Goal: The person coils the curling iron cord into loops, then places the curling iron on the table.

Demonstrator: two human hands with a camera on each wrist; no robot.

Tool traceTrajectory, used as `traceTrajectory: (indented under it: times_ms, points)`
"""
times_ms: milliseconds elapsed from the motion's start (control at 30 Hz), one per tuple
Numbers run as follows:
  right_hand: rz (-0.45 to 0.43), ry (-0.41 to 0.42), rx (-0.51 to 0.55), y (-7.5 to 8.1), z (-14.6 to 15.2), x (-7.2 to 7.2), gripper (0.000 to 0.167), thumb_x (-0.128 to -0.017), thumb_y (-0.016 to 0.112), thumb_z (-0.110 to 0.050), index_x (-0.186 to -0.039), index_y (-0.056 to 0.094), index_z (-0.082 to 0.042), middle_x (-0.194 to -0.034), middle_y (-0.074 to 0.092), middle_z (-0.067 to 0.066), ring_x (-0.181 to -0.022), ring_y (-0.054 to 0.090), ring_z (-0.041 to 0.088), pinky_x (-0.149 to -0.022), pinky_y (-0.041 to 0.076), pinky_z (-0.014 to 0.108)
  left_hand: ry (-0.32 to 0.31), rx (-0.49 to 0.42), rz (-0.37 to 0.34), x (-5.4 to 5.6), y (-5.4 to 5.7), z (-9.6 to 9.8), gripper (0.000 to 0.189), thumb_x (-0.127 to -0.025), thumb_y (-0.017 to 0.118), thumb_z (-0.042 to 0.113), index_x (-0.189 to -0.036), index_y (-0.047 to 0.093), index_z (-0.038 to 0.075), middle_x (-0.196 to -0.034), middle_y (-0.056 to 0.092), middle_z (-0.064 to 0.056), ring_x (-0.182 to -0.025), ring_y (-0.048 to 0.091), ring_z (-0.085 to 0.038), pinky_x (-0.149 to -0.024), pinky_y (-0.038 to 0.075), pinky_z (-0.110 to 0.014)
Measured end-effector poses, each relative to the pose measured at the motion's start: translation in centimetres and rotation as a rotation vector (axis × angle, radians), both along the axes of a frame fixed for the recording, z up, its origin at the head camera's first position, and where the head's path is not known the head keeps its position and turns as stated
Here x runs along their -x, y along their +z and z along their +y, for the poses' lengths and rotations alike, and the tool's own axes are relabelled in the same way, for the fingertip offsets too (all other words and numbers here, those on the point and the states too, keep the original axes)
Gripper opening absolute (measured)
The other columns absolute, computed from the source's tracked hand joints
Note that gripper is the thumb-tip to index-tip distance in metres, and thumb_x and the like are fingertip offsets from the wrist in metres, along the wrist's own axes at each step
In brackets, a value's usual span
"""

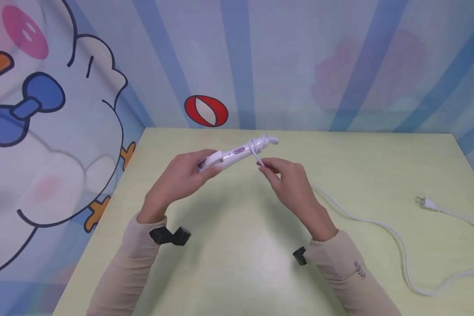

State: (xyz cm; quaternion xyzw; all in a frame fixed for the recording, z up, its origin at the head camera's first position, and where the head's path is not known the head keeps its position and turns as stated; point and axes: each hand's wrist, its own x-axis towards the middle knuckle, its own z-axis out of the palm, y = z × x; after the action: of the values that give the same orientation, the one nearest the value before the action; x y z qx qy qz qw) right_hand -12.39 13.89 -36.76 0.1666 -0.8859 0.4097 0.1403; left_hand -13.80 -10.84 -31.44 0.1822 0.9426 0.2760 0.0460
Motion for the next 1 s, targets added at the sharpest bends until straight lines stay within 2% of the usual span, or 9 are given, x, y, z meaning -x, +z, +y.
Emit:
traceTrajectory:
  times_ms: [200, 300, 400, 533, 633, 767, 867, 1000]
  points:
    - [0.045, 0.043, 0.011, -1.7, 0.7, 0.5, 0.016, -0.089, 0.066, -0.012, -0.103, 0.074, -0.007, -0.098, 0.074, 0.006, -0.085, 0.07, 0.018, -0.068, 0.051, 0.033, -0.036, -0.077, -0.034, -0.3, 0.1, -0.2, 0.04, -0.094, 0.057, 0.038, -0.13, 0.057, 0.021, -0.098, 0.062, 0.001, -0.078, 0.055, -0.017, -0.064, 0.044, -0.031]
    - [0.069, 0.052, 0.032, -2.3, 1.0, 0.9, 0.015, -0.088, 0.068, -0.012, -0.102, 0.075, -0.011, -0.099, 0.074, 0.003, -0.086, 0.069, 0.013, -0.07, 0.049, 0.024, -0.077, -0.101, -0.057, -0.3, 0.2, -0.2, 0.036, -0.094, 0.057, 0.038, -0.127, 0.059, 0.021, -0.095, 0.062, 0.001, -0.076, 0.054, -0.017, -0.063, 0.044, -0.031]
    - [0.156, 0.074, 0.026, -2.6, 1.3, 1.4, 0.015, -0.083, 0.072, -0.009, -0.098, 0.076, -0.011, -0.096, 0.075, 0.002, -0.083, 0.069, 0.011, -0.067, 0.044, 0.018, -0.136, -0.116, -0.082, -0.3, 0.3, -0.3, 0.034, -0.094, 0.058, 0.037, -0.125, 0.06, 0.021, -0.096, 0.061, 0.002, -0.079, 0.054, -0.016, -0.065, 0.044, -0.031]
    - [0.294, 0.112, -0.023, -2.5, 1.6, 2.0, 0.015, -0.075, 0.078, -0.003, -0.089, 0.075, -0.008, -0.09, 0.074, 0.006, -0.083, 0.071, 0.02, -0.068, 0.05, 0.028, -0.23, -0.125, -0.092, -0.2, 0.6, -0.9, 0.029, -0.094, 0.059, 0.035, -0.119, 0.062, 0.022, -0.096, 0.061, 0.003, -0.082, 0.054, -0.015, -0.067, 0.045, -0.031]
    - [0.353, 0.137, -0.08, -2.3, 1.9, 2.2, 0.016, -0.073, 0.079, -0.001, -0.086, 0.071, -0.007, -0.09, 0.073, 0.009, -0.081, 0.07, 0.023, -0.067, 0.053, 0.036, -0.289, -0.132, -0.1, -0.1, 0.8, -1.3, 0.028, -0.093, 0.06, 0.034, -0.118, 0.063, 0.022, -0.095, 0.061, 0.004, -0.081, 0.054, -0.015, -0.067, 0.045, -0.031]
    - [0.333, 0.176, -0.091, -1.8, 2.2, 2.1, 0.023, -0.075, 0.076, 0.003, -0.093, 0.072, -0.009, -0.096, 0.073, 0.008, -0.083, 0.07, 0.022, -0.066, 0.051, 0.03, -0.329, -0.127, -0.133, -0.1, 0.9, -1.9, 0.032, -0.093, 0.061, 0.033, -0.123, 0.062, 0.022, -0.098, 0.061, 0.003, -0.082, 0.055, -0.015, -0.067, 0.046, -0.031]
    - [0.304, 0.225, -0.082, -1.5, 2.6, 2.0, 0.033, -0.075, 0.075, 0.006, -0.104, 0.073, -0.01, -0.103, 0.073, 0.006, -0.092, 0.07, 0.022, -0.074, 0.053, 0.027, -0.35, -0.119, -0.175, -0.3, 1.0, -2.2, 0.035, -0.092, 0.062, 0.033, -0.125, 0.061, 0.022, -0.101, 0.061, 0.003, -0.086, 0.055, -0.015, -0.069, 0.048, -0.031]
    - [0.321, 0.303, -0.12, -1.2, 3.0, 2.3, 0.035, -0.078, 0.072, 0.004, -0.11, 0.071, -0.01, -0.109, 0.071, 0.006, -0.1, 0.068, 0.025, -0.082, 0.053, 0.037, -0.413, -0.109, -0.235, -0.4, 1.0, -2.2, 0.036, -0.092, 0.063, 0.032, -0.126, 0.061, 0.021, -0.103, 0.061, 0.004, -0.087, 0.056, -0.015, -0.071, 0.049, -0.031]
